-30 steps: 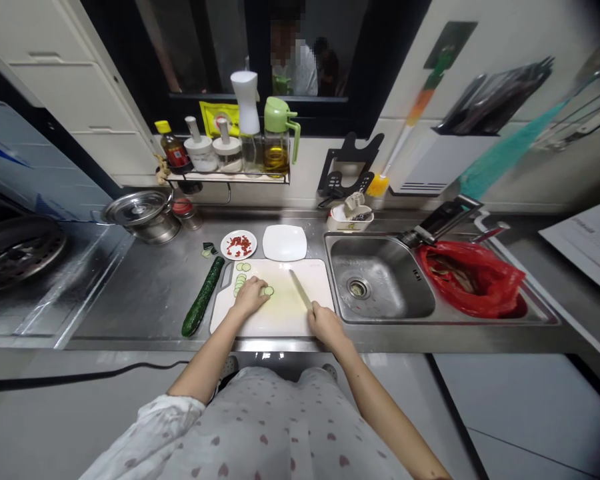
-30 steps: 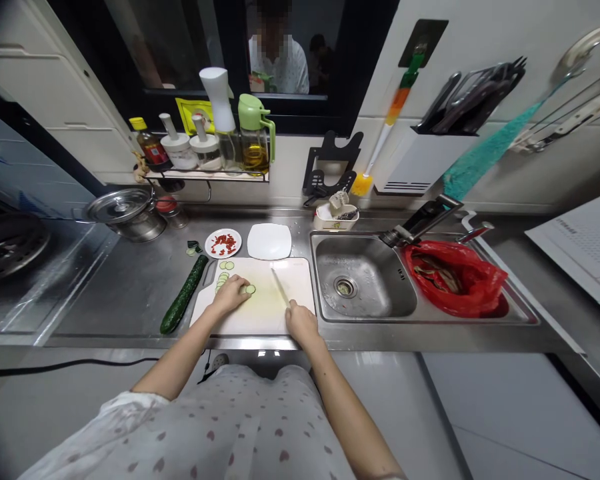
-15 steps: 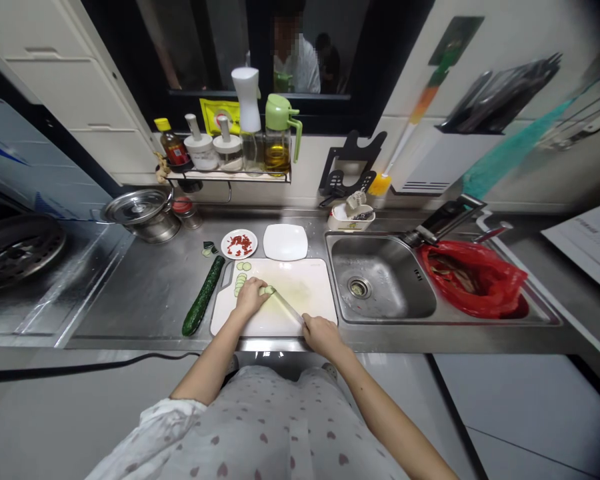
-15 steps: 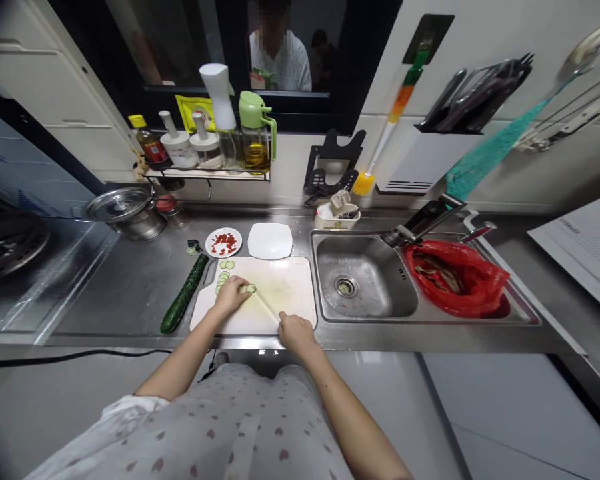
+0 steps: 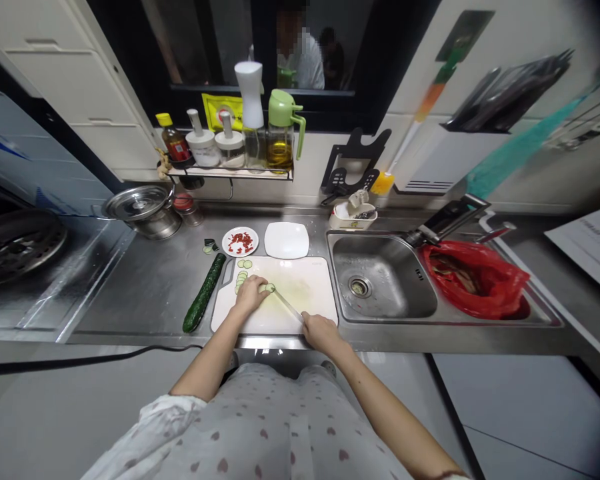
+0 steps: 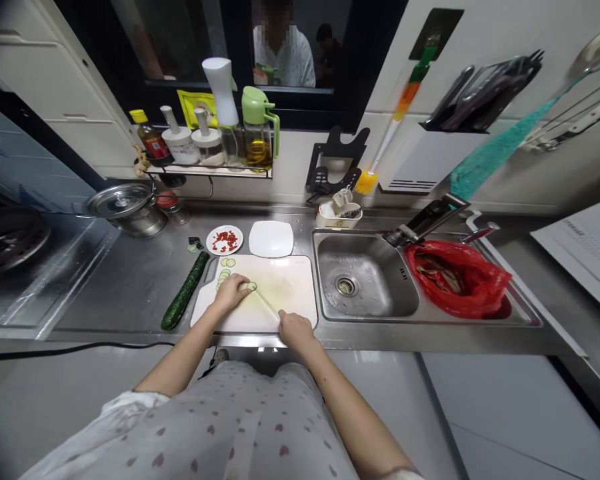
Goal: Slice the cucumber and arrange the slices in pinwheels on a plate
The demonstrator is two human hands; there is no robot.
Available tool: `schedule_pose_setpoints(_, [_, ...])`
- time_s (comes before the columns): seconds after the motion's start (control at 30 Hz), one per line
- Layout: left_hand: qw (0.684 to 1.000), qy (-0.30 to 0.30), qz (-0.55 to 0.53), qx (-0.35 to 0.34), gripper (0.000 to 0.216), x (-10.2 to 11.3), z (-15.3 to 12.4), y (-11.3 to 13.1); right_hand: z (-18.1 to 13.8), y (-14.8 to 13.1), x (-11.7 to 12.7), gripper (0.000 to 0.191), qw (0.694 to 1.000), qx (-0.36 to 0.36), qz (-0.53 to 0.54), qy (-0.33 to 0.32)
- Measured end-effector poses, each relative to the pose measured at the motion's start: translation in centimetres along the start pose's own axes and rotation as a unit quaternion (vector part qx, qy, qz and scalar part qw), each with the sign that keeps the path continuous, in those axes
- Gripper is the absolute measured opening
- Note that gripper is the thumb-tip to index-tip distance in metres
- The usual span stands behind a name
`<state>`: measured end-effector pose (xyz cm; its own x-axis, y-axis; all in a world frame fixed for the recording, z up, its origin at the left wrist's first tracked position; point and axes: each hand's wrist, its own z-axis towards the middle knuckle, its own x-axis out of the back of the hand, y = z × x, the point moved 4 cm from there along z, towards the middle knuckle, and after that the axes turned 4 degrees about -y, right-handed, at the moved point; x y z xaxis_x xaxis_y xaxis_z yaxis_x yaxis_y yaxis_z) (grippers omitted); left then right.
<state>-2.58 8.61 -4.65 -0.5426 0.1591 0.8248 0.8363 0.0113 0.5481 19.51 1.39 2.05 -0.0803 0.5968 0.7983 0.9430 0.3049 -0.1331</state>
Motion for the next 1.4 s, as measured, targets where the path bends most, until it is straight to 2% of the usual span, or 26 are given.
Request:
schedule_pose_setpoints(0.7, [1.000, -0.007, 0.011, 0.014, 0.022, -0.2, 0.2, -0.2, 0.6, -0.3, 1.3, 0.033, 0.999, 0.010, 0.011, -0.048])
schedule_pose_setpoints(1.4, [1.000, -0.011, 0.003, 0.021, 0.023, 0.2, 0.2, 0.1, 2.0, -1.1, 1.9, 0.034, 0.999, 0.014, 0.011, -0.051])
